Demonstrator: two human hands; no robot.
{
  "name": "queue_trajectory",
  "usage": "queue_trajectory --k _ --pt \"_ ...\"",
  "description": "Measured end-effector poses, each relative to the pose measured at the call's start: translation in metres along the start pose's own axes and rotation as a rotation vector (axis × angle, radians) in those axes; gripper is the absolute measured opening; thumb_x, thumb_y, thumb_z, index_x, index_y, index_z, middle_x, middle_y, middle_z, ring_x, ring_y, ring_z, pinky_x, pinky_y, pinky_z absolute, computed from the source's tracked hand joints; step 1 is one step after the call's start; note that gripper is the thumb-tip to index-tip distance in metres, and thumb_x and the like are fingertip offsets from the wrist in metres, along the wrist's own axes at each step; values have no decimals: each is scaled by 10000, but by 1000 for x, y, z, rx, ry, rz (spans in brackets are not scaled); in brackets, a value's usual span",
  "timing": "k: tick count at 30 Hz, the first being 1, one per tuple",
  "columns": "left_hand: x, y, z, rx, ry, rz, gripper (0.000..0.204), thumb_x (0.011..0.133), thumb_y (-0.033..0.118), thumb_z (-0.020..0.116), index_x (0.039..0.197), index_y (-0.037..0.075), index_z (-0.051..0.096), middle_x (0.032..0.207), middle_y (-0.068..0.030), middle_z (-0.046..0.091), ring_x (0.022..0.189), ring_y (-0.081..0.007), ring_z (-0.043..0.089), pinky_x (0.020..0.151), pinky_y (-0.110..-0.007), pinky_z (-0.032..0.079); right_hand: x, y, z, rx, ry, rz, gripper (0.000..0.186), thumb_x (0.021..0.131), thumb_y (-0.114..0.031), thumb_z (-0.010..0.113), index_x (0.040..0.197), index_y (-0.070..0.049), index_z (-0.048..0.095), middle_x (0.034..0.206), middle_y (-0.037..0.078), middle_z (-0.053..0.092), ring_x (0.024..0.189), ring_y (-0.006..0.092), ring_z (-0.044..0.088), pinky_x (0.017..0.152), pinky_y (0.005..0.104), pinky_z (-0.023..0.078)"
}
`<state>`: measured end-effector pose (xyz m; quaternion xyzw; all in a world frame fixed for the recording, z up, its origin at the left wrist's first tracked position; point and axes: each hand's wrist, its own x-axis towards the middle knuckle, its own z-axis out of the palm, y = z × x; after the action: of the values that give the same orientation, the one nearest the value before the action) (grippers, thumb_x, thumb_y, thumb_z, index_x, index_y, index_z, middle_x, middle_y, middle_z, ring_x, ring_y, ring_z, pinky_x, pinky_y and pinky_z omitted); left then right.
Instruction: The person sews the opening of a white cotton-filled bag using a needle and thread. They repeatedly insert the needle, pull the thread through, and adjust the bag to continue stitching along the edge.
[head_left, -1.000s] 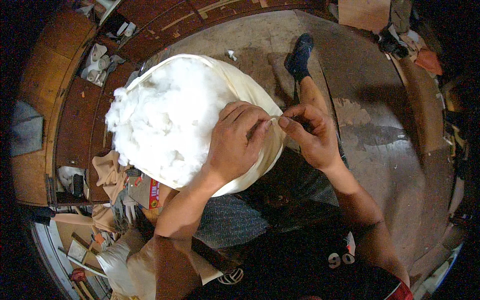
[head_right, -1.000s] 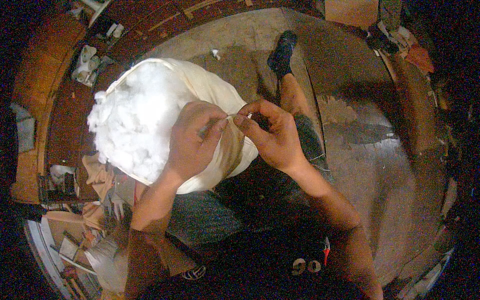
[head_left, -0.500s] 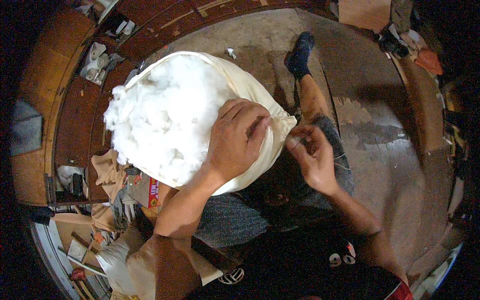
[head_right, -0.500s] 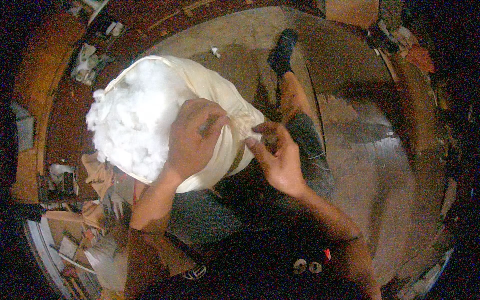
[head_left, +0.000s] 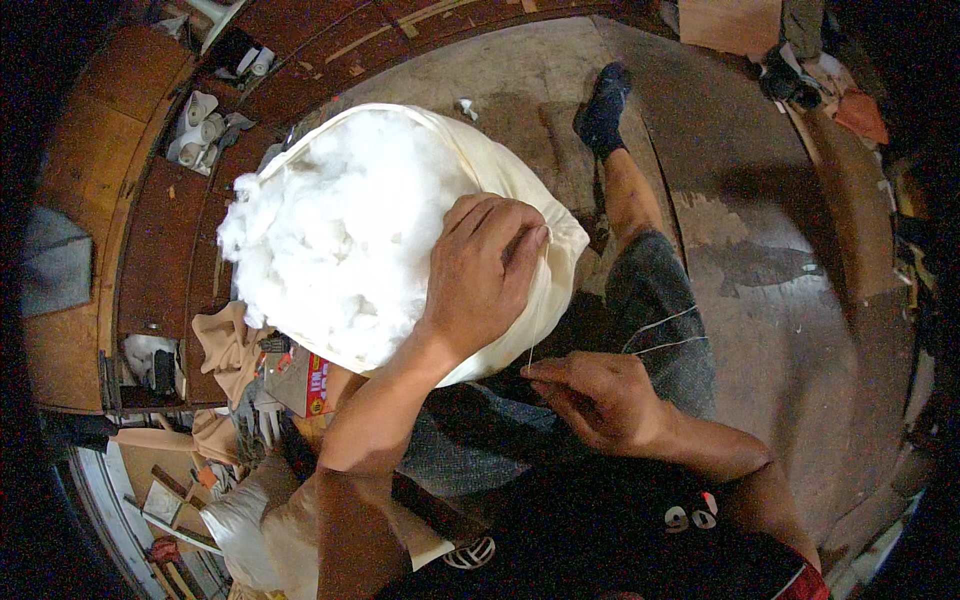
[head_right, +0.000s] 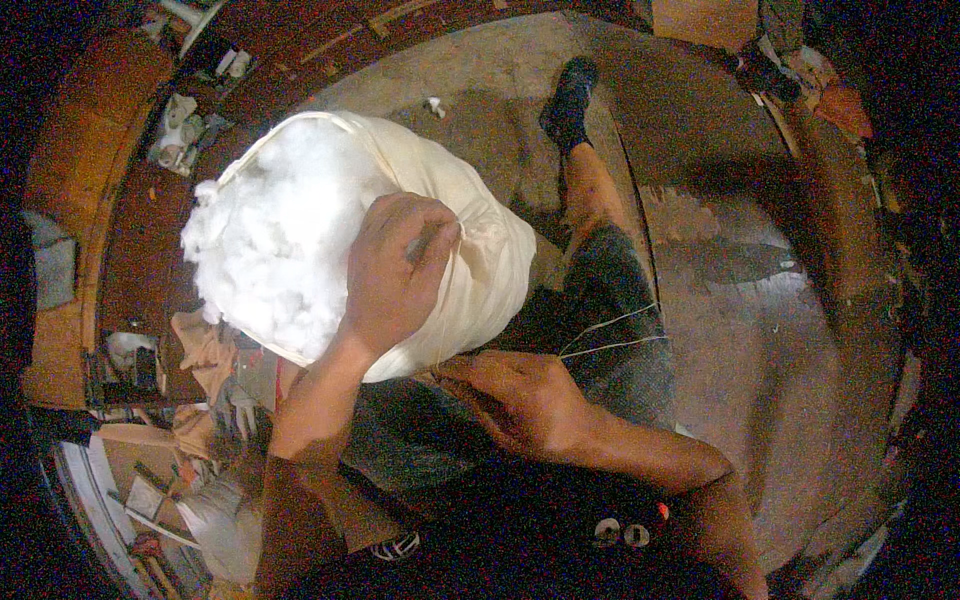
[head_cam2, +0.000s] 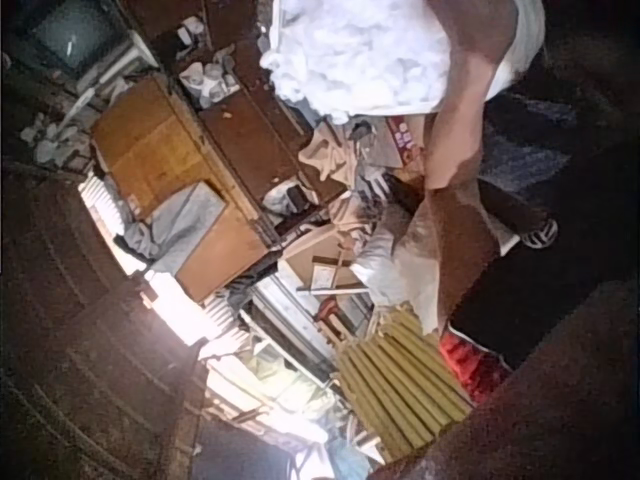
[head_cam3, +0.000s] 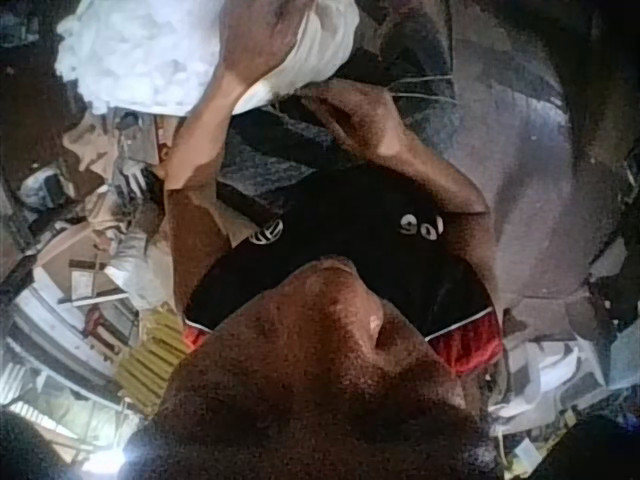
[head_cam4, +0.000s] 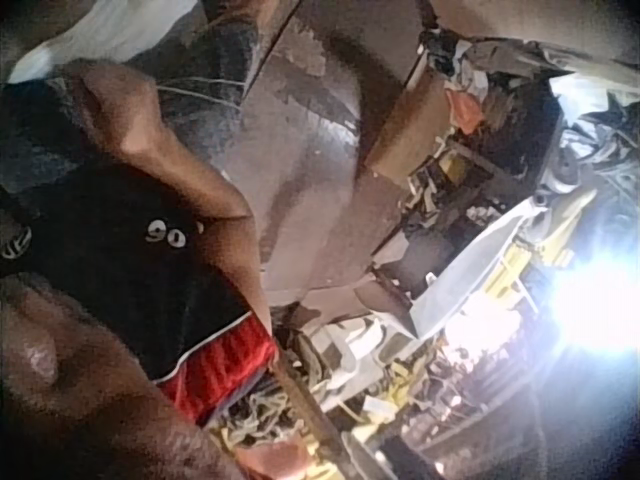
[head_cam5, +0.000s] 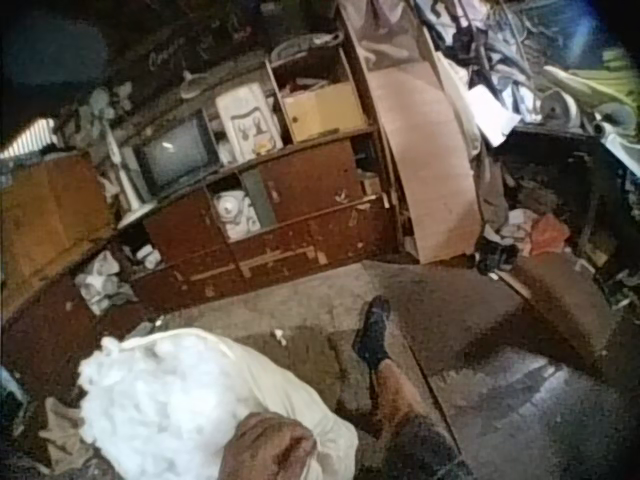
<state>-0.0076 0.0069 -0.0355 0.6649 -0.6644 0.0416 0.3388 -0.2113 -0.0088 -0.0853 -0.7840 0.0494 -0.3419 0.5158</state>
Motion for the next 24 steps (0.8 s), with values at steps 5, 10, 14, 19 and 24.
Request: queue_trajectory --k 5,10,14,19,24 --pt "0 -1 0 -24 -4 11 81 928 116 655 956 41 646 944 -138 681 961 -372 620 903 -466 470 -1 -1 -13 -169 -16 66 252 904 -28 728 1154 -11 706 967 183 716 847 312 723 720 380 570" --pt "0 0 -1 -10 -18 28 75 922 115 666 953 47 660 964 -138 681 979 -370 623 905 -461 481 32 13 -48 -362 327 109 216 934 -88 707 1137 -10 707 1035 168 718 974 341 682 856 383 550" --pt "1 2 -3 6 -31 17 79 924 120 688 965 54 681 996 -146 684 1001 -375 628 898 -450 507 66 41 -56 -298 296 171 149 980 -116 681 1078 -5 698 1023 128 708 985 241 664 867 354 516" --pt "1 2 -4 6 -34 20 82 925 113 693 978 53 679 1006 -145 685 999 -375 632 897 -451 509 63 58 -51 34 293 195 130 1027 -136 630 1041 -18 684 1001 63 675 921 151 590 822 298 479" --pt "1 -3 -7 45 -12 -61 91 935 111 690 1001 50 672 1014 -144 688 994 -373 637 886 -447 513 51 67 -60 264 560 331 162 1071 -159 568 1069 -17 647 987 7 625 887 96 538 805 258 447"
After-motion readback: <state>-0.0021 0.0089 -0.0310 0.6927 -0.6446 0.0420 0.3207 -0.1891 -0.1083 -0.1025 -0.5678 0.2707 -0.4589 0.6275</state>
